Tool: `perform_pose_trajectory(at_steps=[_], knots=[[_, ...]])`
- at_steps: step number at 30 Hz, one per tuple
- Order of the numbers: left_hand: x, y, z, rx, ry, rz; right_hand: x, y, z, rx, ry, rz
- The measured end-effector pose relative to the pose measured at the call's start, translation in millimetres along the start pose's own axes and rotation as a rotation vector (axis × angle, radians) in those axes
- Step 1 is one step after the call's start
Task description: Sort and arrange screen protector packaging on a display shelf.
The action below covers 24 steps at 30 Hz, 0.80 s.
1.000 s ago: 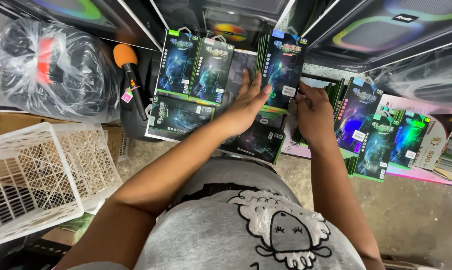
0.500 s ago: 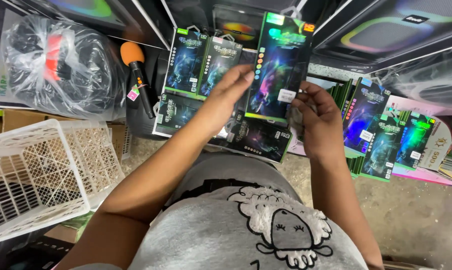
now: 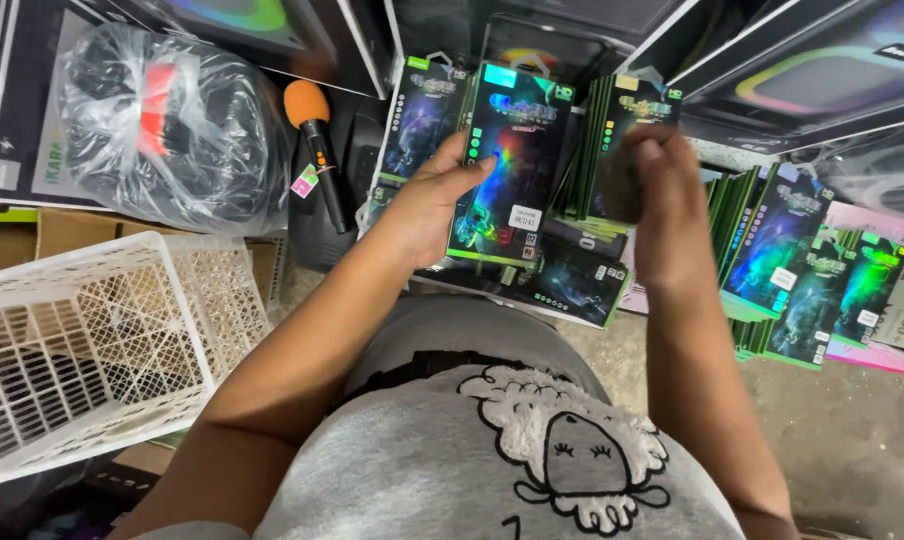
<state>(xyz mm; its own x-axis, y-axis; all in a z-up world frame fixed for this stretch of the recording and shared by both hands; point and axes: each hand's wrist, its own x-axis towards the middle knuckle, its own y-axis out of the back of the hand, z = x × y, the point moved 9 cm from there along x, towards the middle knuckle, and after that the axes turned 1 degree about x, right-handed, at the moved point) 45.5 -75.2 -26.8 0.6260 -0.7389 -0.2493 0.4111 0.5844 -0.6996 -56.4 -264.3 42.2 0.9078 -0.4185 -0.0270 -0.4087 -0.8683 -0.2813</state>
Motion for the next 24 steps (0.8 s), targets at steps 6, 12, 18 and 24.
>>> perform_pose_trajectory(at_steps=[6, 12, 18, 24], knots=[[-1.4, 32.2, -19.7, 0.201, 0.139, 0.158, 9.1, -96.1, -83.1, -0.835, 0.707, -0.076], [-7.9, 24.8, -43.9, 0.077, 0.181, 0.044, 12.1, -141.7, -27.7, -1.143, 0.644, -0.311], [-7.0, 40.3, -56.0, -0.225, 0.21, 0.028, -1.5, -131.2, 17.9, -0.948, 0.487, -0.298], [5.7, 94.1, -43.1, -0.249, 0.179, 0.316, -23.4, -169.5, 27.3, -0.855, 0.434, -0.454]])
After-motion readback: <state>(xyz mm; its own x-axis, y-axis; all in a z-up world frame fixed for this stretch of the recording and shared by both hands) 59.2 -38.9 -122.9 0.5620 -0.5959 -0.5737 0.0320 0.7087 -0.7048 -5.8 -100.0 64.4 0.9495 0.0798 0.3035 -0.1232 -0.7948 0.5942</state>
